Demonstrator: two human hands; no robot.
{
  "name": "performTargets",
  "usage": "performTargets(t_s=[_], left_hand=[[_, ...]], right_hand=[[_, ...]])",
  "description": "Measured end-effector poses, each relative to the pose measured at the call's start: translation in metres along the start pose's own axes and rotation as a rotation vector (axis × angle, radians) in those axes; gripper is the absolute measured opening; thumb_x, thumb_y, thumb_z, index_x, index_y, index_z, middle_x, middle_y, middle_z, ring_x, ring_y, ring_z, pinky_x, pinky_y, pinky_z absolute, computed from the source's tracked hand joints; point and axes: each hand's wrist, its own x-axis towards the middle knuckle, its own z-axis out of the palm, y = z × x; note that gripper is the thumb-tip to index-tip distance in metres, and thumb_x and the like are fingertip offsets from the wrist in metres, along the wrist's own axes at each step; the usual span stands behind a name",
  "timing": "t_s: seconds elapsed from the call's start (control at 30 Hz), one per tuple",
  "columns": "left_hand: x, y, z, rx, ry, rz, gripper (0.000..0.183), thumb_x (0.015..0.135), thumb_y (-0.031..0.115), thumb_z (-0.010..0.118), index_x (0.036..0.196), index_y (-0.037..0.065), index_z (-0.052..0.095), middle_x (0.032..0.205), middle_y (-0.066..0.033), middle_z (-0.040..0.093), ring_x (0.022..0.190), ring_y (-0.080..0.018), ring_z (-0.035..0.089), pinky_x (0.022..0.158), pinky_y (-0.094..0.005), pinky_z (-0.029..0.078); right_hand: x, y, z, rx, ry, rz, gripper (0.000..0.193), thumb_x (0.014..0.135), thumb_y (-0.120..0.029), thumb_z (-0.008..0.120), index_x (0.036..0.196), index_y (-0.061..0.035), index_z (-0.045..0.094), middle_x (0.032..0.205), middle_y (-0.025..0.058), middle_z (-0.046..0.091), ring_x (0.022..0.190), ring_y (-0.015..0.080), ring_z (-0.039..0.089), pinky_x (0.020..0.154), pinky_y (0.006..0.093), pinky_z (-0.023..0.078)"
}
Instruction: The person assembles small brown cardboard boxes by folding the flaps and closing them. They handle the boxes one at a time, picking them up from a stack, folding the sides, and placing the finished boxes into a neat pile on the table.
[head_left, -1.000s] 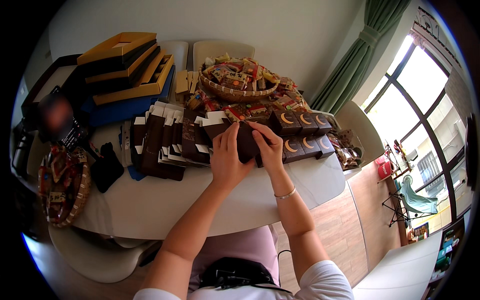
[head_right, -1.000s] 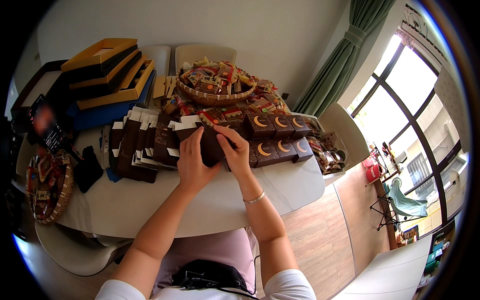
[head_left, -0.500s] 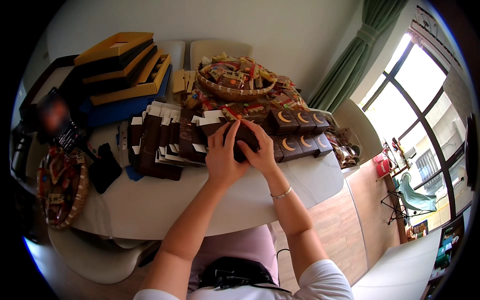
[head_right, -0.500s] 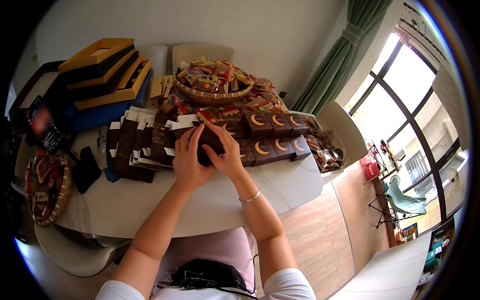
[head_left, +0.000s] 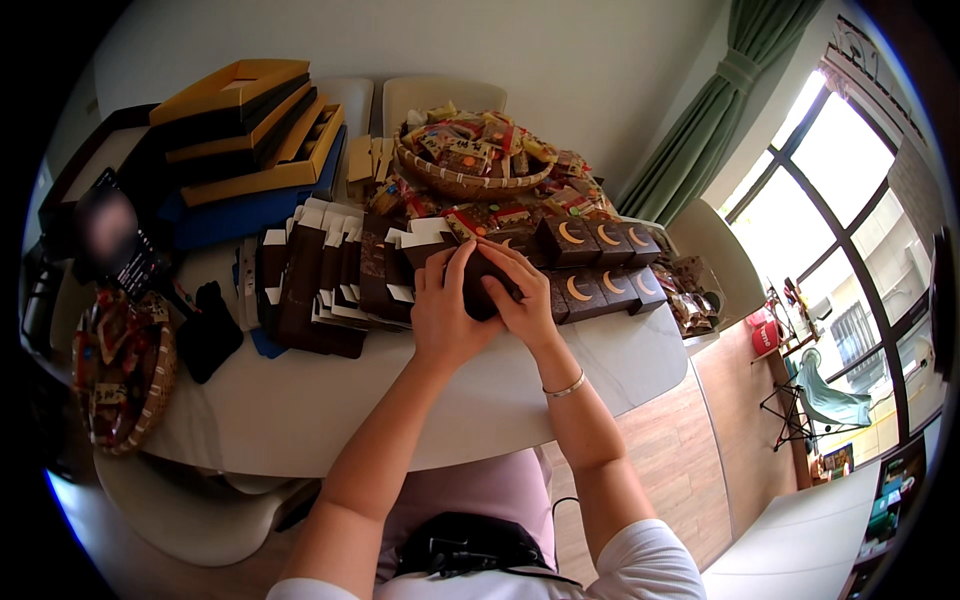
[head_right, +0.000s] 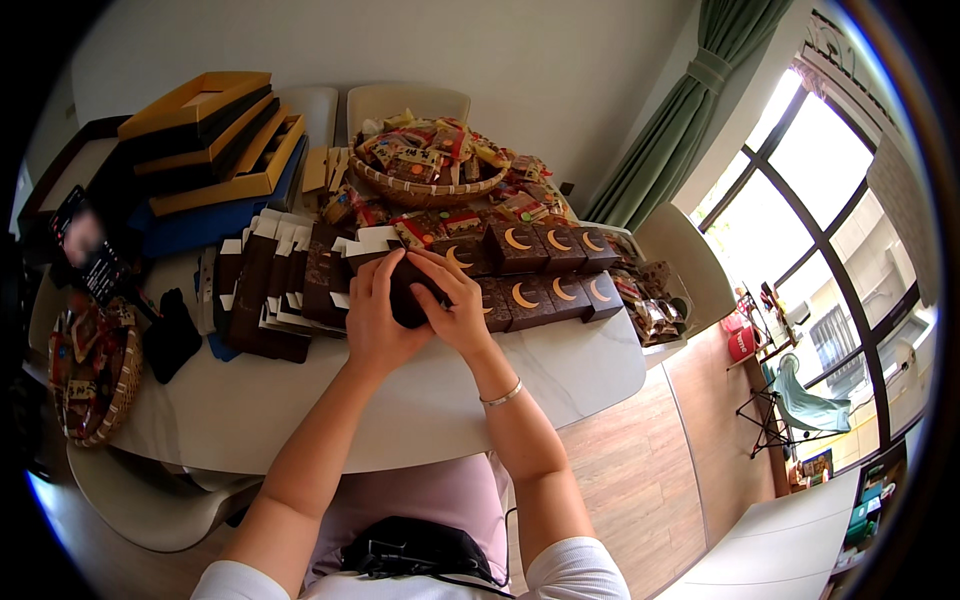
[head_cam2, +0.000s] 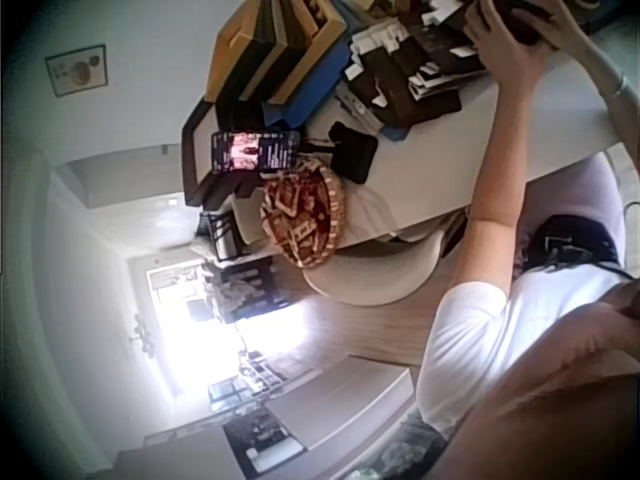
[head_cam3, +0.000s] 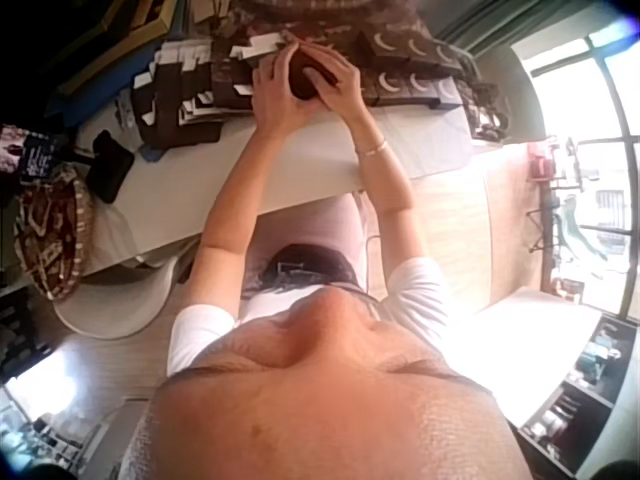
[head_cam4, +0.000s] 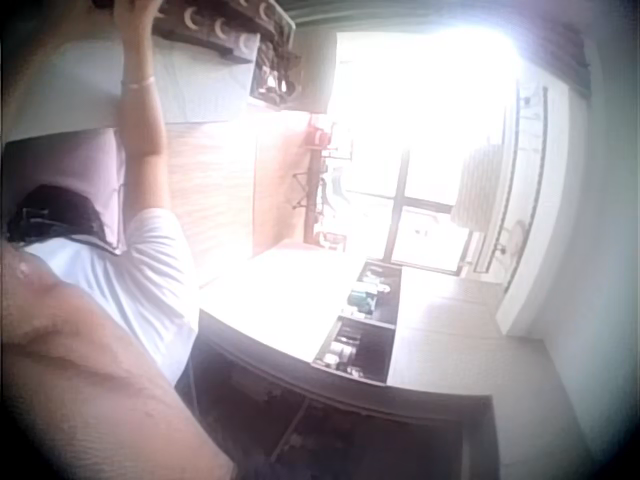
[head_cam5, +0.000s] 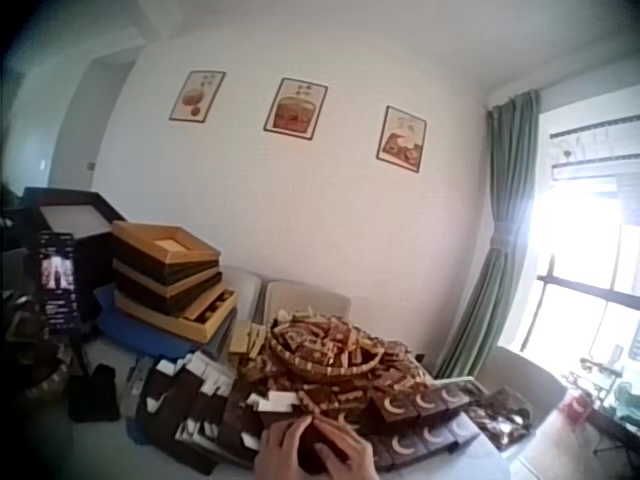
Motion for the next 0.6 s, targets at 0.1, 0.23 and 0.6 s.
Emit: performTargets(t_s=[0.1, 0.23, 0.6], left_hand=[[-0.0009, -0.0037, 0.0023, -0.014, 0.017, 0.017, 0.088, 0.063, 0.028, 0.086, 0.139, 0.013, 0.043, 0.126, -0.0139, 0.052, 0.108, -0.0352, 0.055, 0.081, -0.0443, 0.054], [-0.0008, -0.0052, 0.0051, -0.049, 0.061, 0.043, 0.083, 0.062, 0.029, 0.086, 0.135, 0.013, 0.049, 0.124, -0.013, 0.053, 0.105, -0.0358, 0.057, 0.08, -0.0448, 0.055], [-0.0017, -0.0033, 0.002, -0.07, -0.005, -0.024, 0.079, 0.063, 0.036, 0.086, 0.132, 0.015, 0.054, 0.121, -0.0163, 0.054, 0.102, -0.0371, 0.063, 0.072, -0.0452, 0.058]], right_hand=[[0.001, 0.0, -0.0007, -0.013, -0.013, -0.026, 0.041, 0.083, 0.005, 0.065, 0.123, -0.0009, 0.065, 0.128, 0.0161, 0.063, 0.113, 0.0299, 0.064, 0.094, 0.0354, 0.052], [0.0006, 0.0, -0.0024, -0.029, -0.018, -0.04, 0.04, 0.085, 0.005, 0.064, 0.124, -0.0011, 0.065, 0.128, 0.0162, 0.064, 0.114, 0.0303, 0.064, 0.095, 0.0359, 0.052], [-0.0037, 0.0023, -0.0027, 0.081, 0.149, 0.004, 0.024, 0.078, 0.005, 0.072, 0.102, 0.0007, 0.068, 0.119, 0.0146, 0.068, 0.101, 0.025, 0.068, 0.088, 0.0321, 0.052]])
